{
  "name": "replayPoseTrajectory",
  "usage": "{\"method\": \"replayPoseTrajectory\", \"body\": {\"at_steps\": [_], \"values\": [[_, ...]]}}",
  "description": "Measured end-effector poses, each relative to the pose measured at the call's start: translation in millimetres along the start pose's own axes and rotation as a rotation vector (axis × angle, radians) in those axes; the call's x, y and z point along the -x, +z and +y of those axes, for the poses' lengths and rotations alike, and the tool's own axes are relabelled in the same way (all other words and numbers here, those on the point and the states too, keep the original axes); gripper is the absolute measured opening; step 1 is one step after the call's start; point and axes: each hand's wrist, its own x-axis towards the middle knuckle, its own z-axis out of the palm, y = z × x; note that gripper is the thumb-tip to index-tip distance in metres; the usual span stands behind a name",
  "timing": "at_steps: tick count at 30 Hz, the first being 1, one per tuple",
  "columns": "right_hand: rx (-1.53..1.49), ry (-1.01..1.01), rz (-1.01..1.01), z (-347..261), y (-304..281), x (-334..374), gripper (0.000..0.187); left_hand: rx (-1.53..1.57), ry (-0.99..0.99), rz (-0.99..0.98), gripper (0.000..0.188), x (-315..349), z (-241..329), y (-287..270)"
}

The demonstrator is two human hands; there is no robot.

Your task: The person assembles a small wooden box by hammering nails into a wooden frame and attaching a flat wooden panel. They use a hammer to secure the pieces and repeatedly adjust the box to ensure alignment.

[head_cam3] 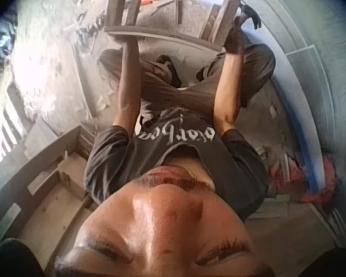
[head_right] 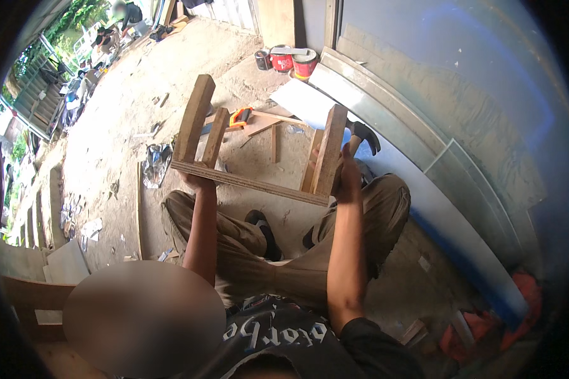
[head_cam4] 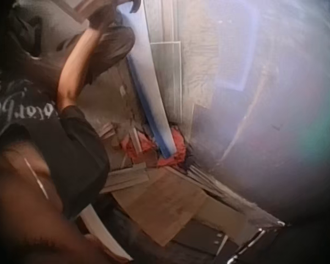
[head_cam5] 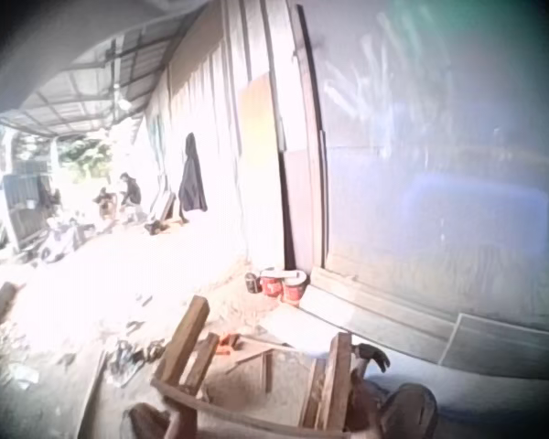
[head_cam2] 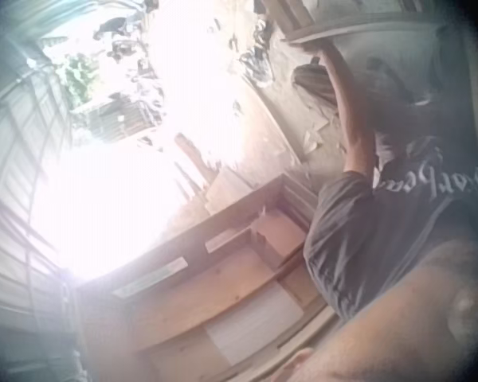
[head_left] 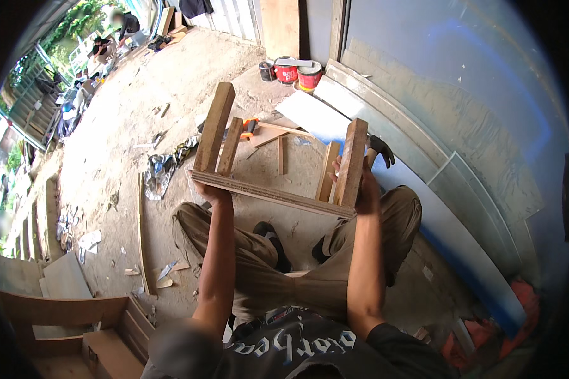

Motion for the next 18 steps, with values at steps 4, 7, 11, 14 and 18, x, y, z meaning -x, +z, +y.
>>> {"method": "replayPoseTrajectory", "body": {"at_steps": [4, 7, 11, 14, 18], "values": [[0.005, -0.109, 0.129, 27.0, -5.7, -4.1, 0.07, 0.276, 0.025, 0.07, 0.09, 8.8, -41.8, -3.3], [0.102, -0.074, 0.202, 20.8, -16.2, -1.7, 0.041, 1.241, -0.425, -0.198, 0.079, 14.7, -31.5, -22.2], [0.115, -0.144, 0.24, 11.6, -35.7, 4.4, 0.024, 1.637, -0.642, -0.721, 0.09, 4.3, 32.4, -57.6], [0.138, -0.258, 0.258, 16.4, -46.5, -2.7, 0.021, 1.249, -0.588, -0.944, 0.096, -14.8, 83.0, -72.6], [0.168, -0.243, 0.246, 38.7, -24.0, -1.6, 0.016, 0.64, -0.607, -1.09, 0.055, 0.3, 54.2, -61.9]]}}
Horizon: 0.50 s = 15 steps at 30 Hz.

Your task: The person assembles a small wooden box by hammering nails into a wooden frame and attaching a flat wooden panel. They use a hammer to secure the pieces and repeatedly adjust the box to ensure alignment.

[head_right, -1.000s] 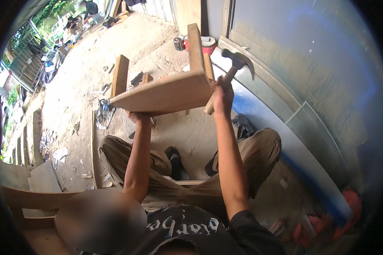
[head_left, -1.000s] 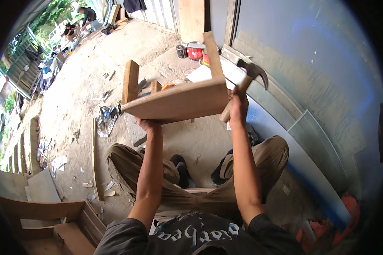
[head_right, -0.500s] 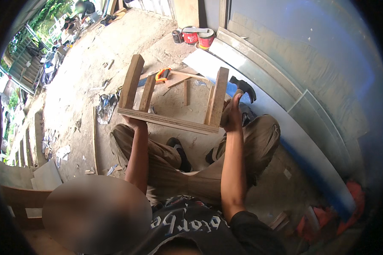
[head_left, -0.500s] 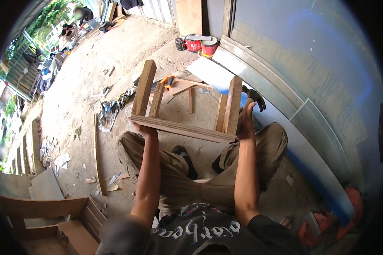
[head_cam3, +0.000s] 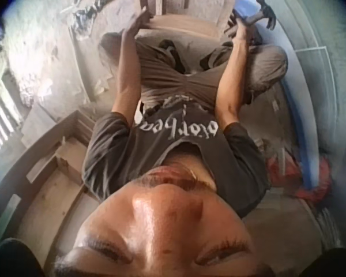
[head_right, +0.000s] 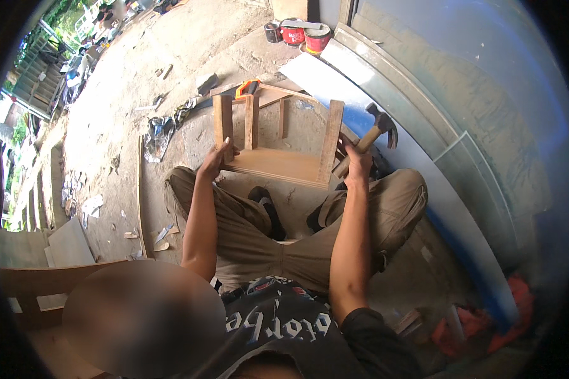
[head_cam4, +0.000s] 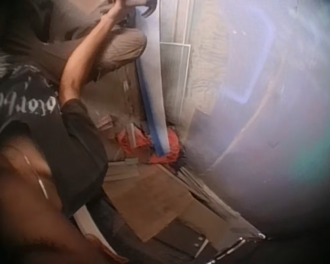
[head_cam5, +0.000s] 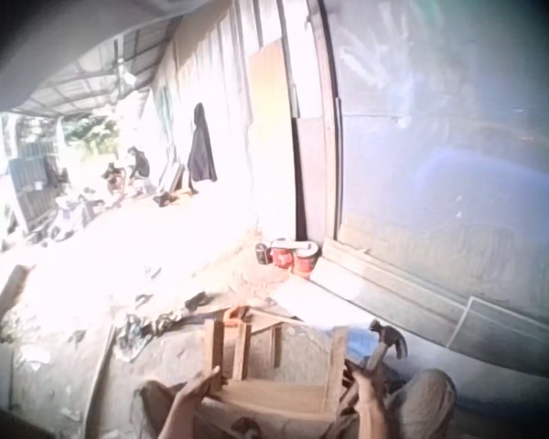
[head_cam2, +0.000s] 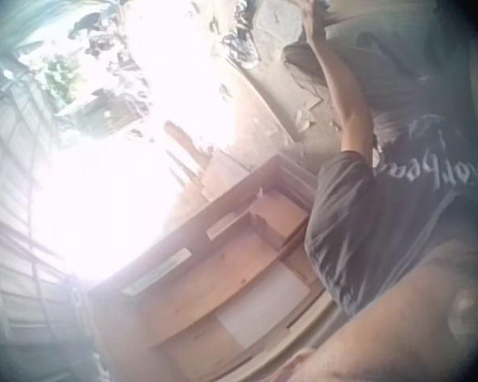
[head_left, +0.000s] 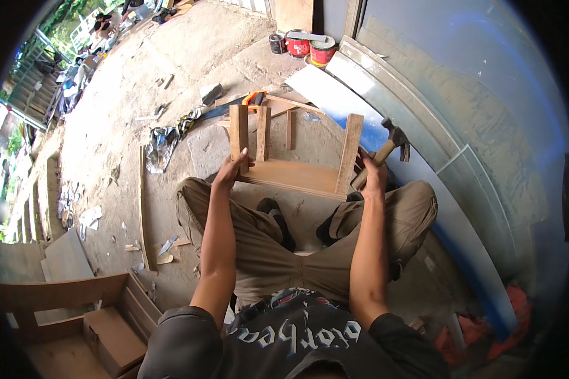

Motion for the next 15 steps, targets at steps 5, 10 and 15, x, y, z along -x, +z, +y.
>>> {"method": "replayPoseTrajectory", "body": {"at_steps": [5, 10, 15], "values": [[0.111, 0.009, 0.202, 32.1, -51.3, -19.6, 0.023, -0.091, 0.063, 0.12, 0.054, -3.0, -9.2, 43.0], [0.067, 0.104, 0.298, 40.4, -57.0, -30.3, 0.05, -0.134, 0.374, 0.132, 0.051, 5.2, -10.5, 46.8], [-0.246, 0.096, 0.289, 51.1, -69.7, -34.5, 0.052, 0.029, 0.688, -0.043, 0.082, 4.0, -1.1, 52.4]]}}
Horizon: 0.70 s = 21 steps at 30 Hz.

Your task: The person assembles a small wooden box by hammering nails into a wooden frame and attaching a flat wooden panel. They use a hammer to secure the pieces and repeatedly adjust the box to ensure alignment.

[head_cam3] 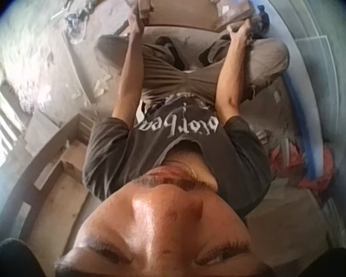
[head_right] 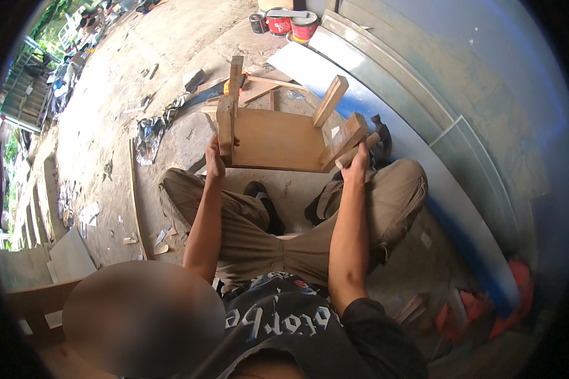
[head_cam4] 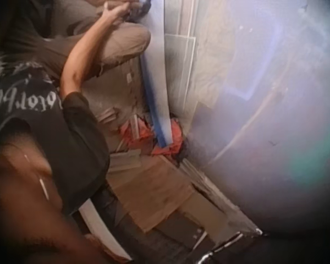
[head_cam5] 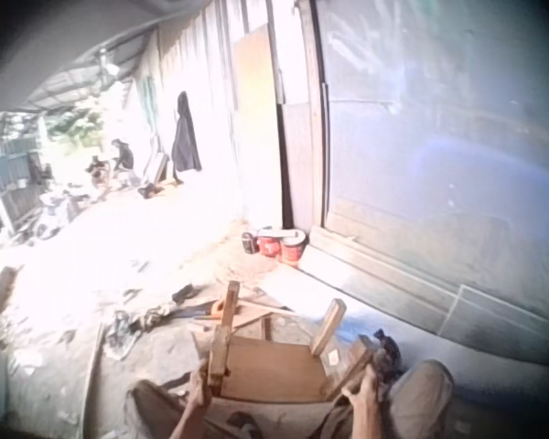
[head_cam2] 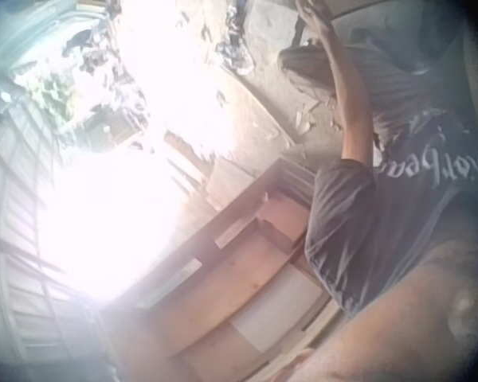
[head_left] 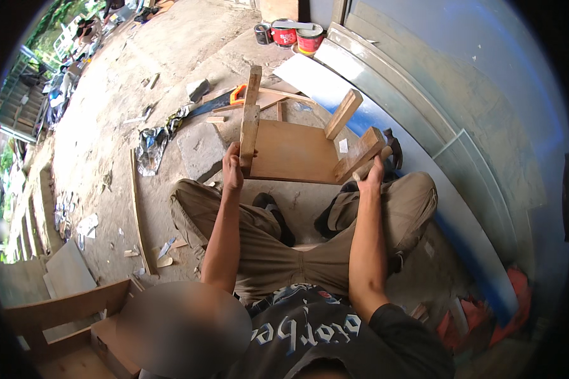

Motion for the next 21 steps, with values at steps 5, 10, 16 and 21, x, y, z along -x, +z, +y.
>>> {"method": "replayPoseTrajectory", "body": {"at_steps": [5, 10, 16, 21], "values": [[0.107, -0.083, 0.141, 1.1, -13.5, -5.0, 0.049, 0.134, -0.281, -0.023, 0.091, 1.1, -2.1, 12.7], [0.243, -0.15, 0.009, 9.4, 0.6, 5.7, 0.043, 0.31, -0.425, 0.409, 0.079, 16.7, -48.2, 9.8], [0.071, -0.025, -0.067, 9.2, -5.7, -3.2, 0.04, 0.301, -0.186, 0.437, 0.083, 0.3, -16.2, 13.8], [-0.063, -0.043, -0.374, 14.9, -7.3, -9.4, 0.04, 0.262, -0.132, 0.283, 0.083, 6.8, -1.7, -0.6]]}}
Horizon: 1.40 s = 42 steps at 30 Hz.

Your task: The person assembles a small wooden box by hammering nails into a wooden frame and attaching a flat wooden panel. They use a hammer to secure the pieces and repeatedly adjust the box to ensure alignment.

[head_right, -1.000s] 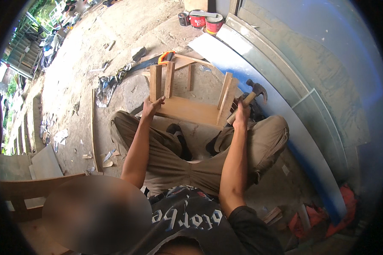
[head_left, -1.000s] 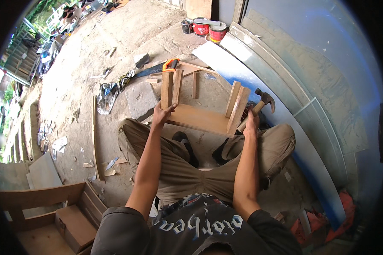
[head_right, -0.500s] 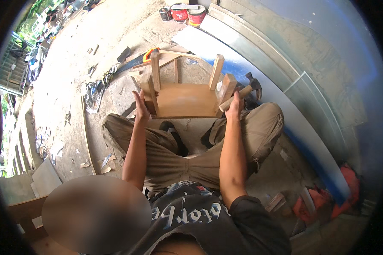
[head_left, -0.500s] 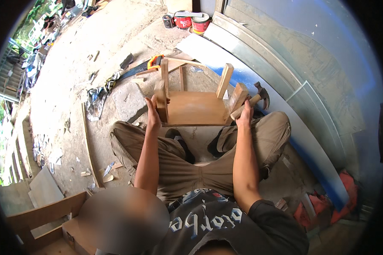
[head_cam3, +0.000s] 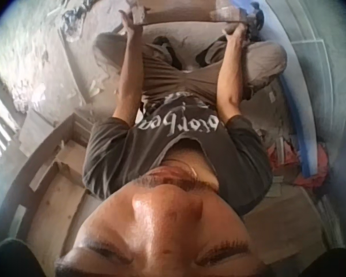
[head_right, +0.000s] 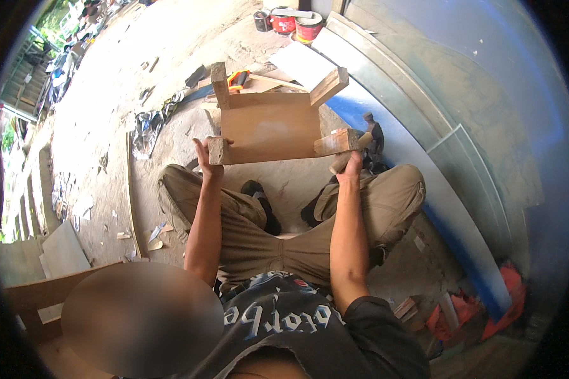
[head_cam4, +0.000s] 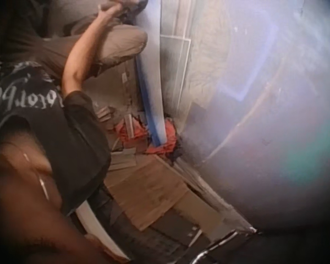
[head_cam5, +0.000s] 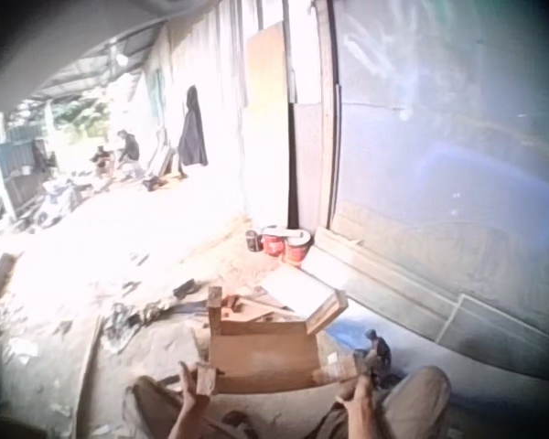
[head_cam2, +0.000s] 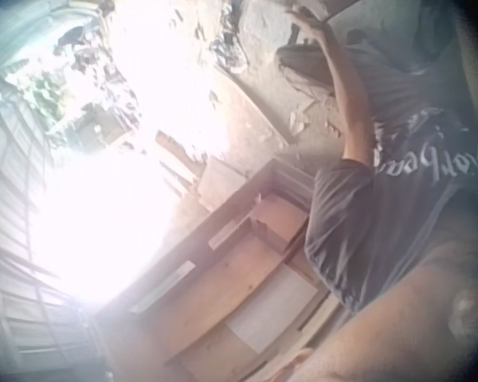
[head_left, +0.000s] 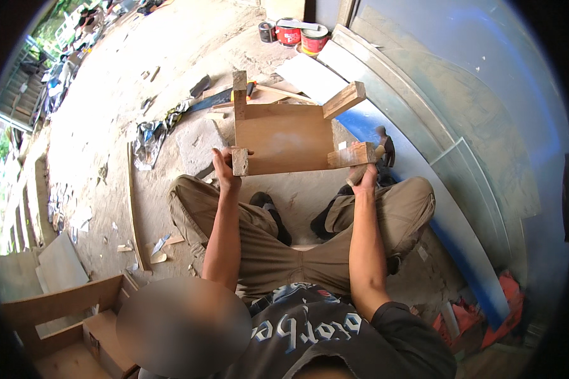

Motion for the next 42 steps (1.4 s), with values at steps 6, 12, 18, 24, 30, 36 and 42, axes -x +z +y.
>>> {"method": "replayPoseTrajectory", "body": {"at_steps": [6, 12, 18, 24, 30, 36, 42], "values": [[0.008, 0.035, 0.028, 6.4, 6.0, 2.2, 0.04, -0.123, 0.017, -0.016, 0.077, 1.8, 8.8, -6.8], [0.011, 0.03, 0.047, 3.5, -10.5, -7.9, 0.036, -0.133, -0.013, 0.0, 0.056, -0.3, 1.7, -12.2], [0.231, 0.21, 0.294, 5.8, 29.1, -3.6, 0.037, 0.05, -0.213, 0.292, 0.057, -1.9, -0.5, -16.5], [0.558, 0.408, 0.275, -3.9, 47.0, -24.5, 0.044, -0.356, -0.294, 0.283, 0.05, -4.9, 2.4, -3.0], [0.869, 0.562, 0.198, 18.0, 60.4, -47.7, 0.033, -0.345, -0.684, 0.359, 0.06, -35.1, -13.6, -37.7], [0.799, 0.697, 0.232, 45.4, 14.7, -38.5, 0.033, -0.462, -0.73, 0.339, 0.065, -25.0, -38.1, -39.8], [0.803, 0.501, 0.343, 59.5, -3.8, -54.9, 0.04, -0.756, -0.552, 0.287, 0.063, -58.0, -84.5, -94.1]]}}
